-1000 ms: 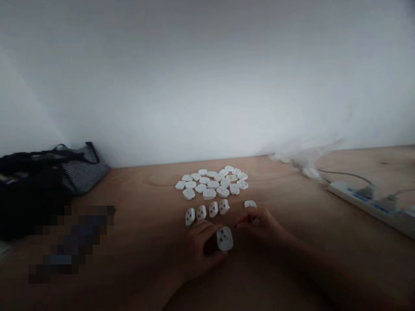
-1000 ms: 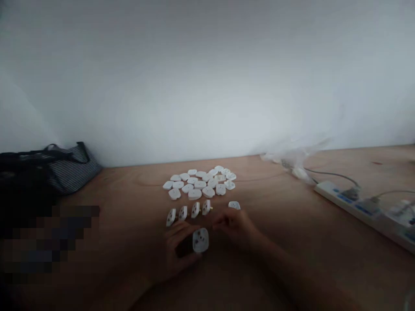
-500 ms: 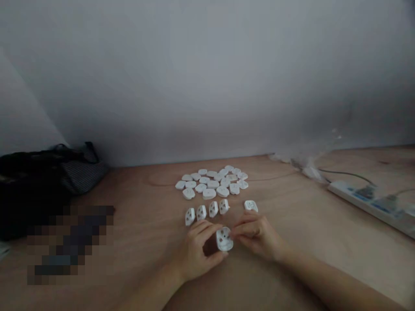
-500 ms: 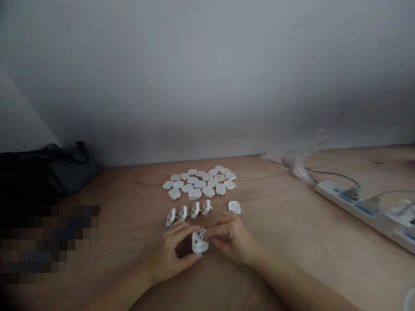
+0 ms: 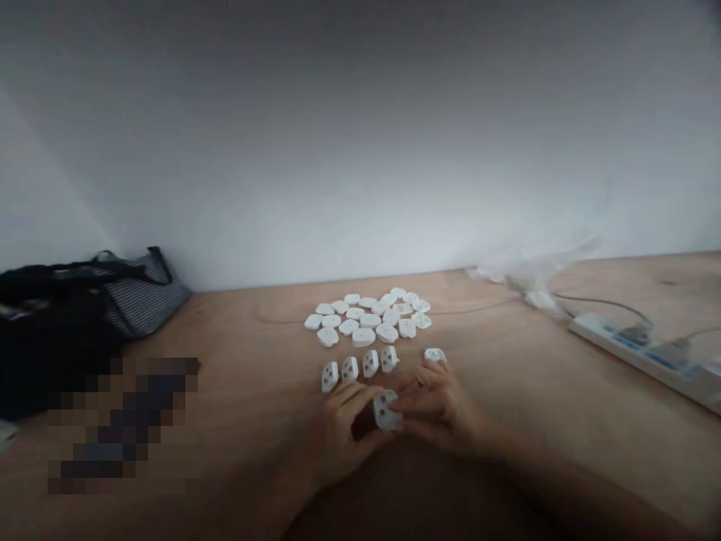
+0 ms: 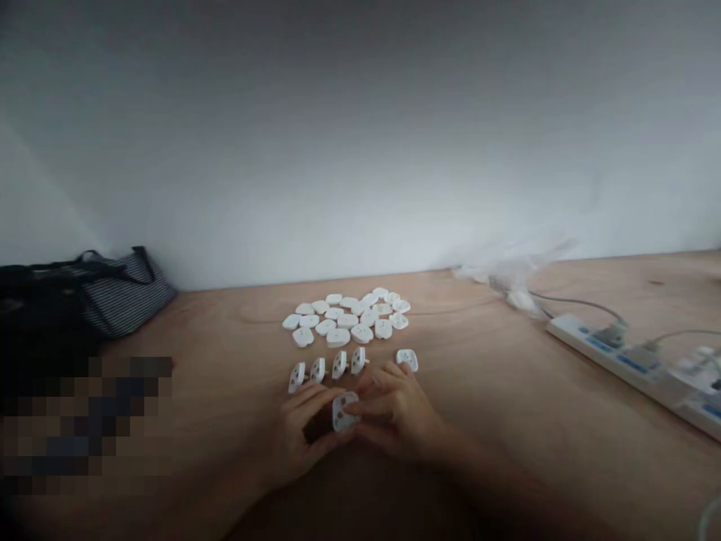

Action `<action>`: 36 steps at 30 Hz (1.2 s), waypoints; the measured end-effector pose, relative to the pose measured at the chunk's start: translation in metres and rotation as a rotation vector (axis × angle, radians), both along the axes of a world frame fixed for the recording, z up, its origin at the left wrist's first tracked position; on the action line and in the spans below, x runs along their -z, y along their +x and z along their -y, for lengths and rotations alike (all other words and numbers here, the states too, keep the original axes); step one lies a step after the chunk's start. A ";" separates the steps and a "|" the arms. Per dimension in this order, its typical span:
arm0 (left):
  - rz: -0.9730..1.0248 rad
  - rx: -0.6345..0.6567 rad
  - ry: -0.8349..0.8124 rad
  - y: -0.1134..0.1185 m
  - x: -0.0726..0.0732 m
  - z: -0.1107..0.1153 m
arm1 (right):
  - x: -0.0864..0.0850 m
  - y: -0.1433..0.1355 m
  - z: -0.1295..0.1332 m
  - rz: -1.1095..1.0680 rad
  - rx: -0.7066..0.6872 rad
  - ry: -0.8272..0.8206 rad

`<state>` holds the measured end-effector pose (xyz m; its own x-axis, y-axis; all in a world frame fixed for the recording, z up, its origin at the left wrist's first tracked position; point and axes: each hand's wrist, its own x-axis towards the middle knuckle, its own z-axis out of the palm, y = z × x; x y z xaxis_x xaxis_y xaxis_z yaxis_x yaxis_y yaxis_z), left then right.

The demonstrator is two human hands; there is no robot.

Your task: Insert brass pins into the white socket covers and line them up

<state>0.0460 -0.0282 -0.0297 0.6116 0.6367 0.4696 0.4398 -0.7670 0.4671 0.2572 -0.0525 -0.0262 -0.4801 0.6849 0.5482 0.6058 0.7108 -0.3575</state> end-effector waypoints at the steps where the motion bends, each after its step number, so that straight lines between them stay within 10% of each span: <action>1: 0.006 0.009 -0.007 0.000 0.000 0.000 | -0.001 0.001 0.000 0.019 -0.010 0.004; 36: 0.065 -0.018 -0.041 -0.003 0.015 -0.006 | 0.008 0.012 -0.019 -0.330 0.097 -0.231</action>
<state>0.0431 -0.0220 -0.0451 0.5687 0.6669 0.4815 0.4215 -0.7389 0.5257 0.2689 -0.0331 -0.0347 -0.2315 0.8414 0.4884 0.4919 0.5343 -0.6874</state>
